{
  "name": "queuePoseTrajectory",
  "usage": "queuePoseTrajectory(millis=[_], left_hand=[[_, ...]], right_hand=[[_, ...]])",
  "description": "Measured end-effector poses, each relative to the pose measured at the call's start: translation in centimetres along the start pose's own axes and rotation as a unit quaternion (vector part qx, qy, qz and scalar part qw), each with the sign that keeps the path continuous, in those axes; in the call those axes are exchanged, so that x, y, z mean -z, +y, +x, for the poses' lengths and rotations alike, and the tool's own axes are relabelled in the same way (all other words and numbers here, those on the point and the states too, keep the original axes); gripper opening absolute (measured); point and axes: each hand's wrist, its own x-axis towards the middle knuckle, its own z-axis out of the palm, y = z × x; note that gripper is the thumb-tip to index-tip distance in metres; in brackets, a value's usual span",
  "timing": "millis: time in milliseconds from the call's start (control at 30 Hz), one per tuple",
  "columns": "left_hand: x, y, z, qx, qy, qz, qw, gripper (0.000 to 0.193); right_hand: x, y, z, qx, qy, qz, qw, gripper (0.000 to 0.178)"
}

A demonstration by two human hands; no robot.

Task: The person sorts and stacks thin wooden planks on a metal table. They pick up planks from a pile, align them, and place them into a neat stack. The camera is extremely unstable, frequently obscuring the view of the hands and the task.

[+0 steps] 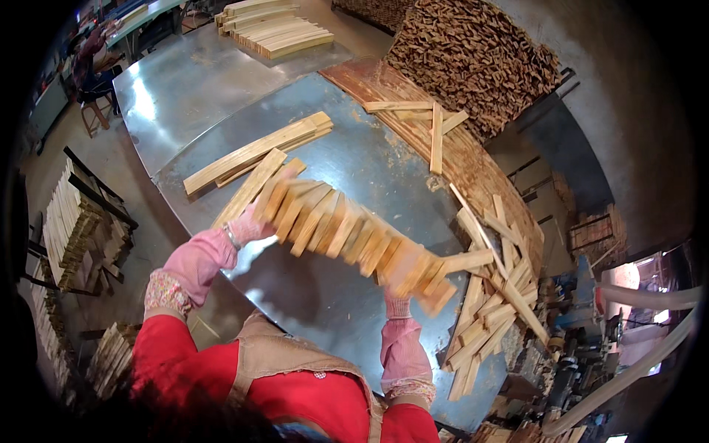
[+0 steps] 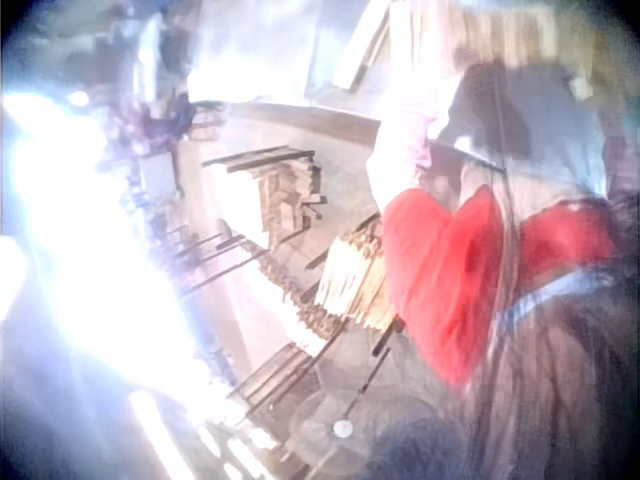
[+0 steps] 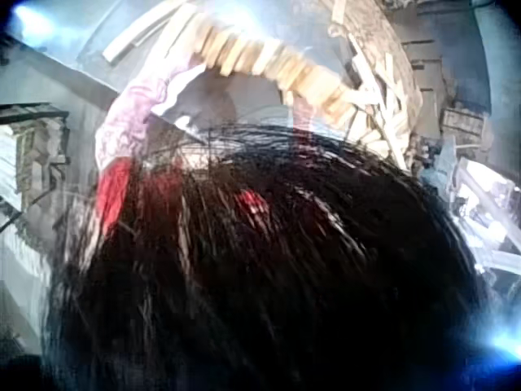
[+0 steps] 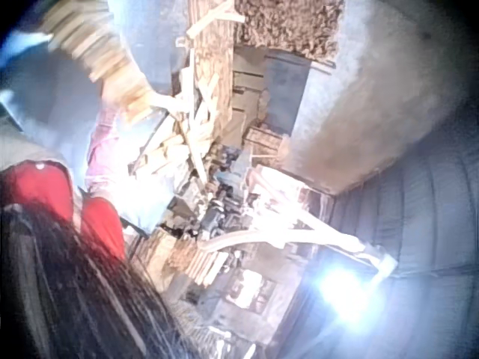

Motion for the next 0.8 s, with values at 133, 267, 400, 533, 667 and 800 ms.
queuePoseTrajectory(millis=[133,267,400,533,667,800], left_hand=[[-1.1,-0.7,-6.0,0.133,-0.093,-0.253,0.954,0.09],[-5.9,-6.3,-12.7,0.272,-0.156,-0.327,0.892,0.079],[-3.9,-6.1,-16.2,0.065,-0.391,0.483,0.781,0.057],[-4.0,-7.0,-17.2,0.118,-0.481,0.482,0.723,0.066],[-3.1,-7.4,-19.8,0.148,-0.315,0.394,0.85,0.068],[0.3,-9.1,-17.4,0.349,-0.062,0.316,0.88,0.072]], right_hand=[[-1.9,5.9,-6.4,-0.029,-0.126,-0.114,0.985,0.068],[-2.8,8.3,-9.1,-0.018,-0.416,-0.284,0.864,0.071],[-8.0,6.1,-8.6,0.074,-0.28,-0.301,0.909,0.073],[-15.2,10.7,-11.9,-0.045,-0.132,0.051,0.989,0.069],[-17.6,8.6,-12.6,-0.117,-0.032,0.431,0.894,0.068],[-17.3,9.2,-11.8,-0.144,-0.022,0.402,0.904,0.063]])
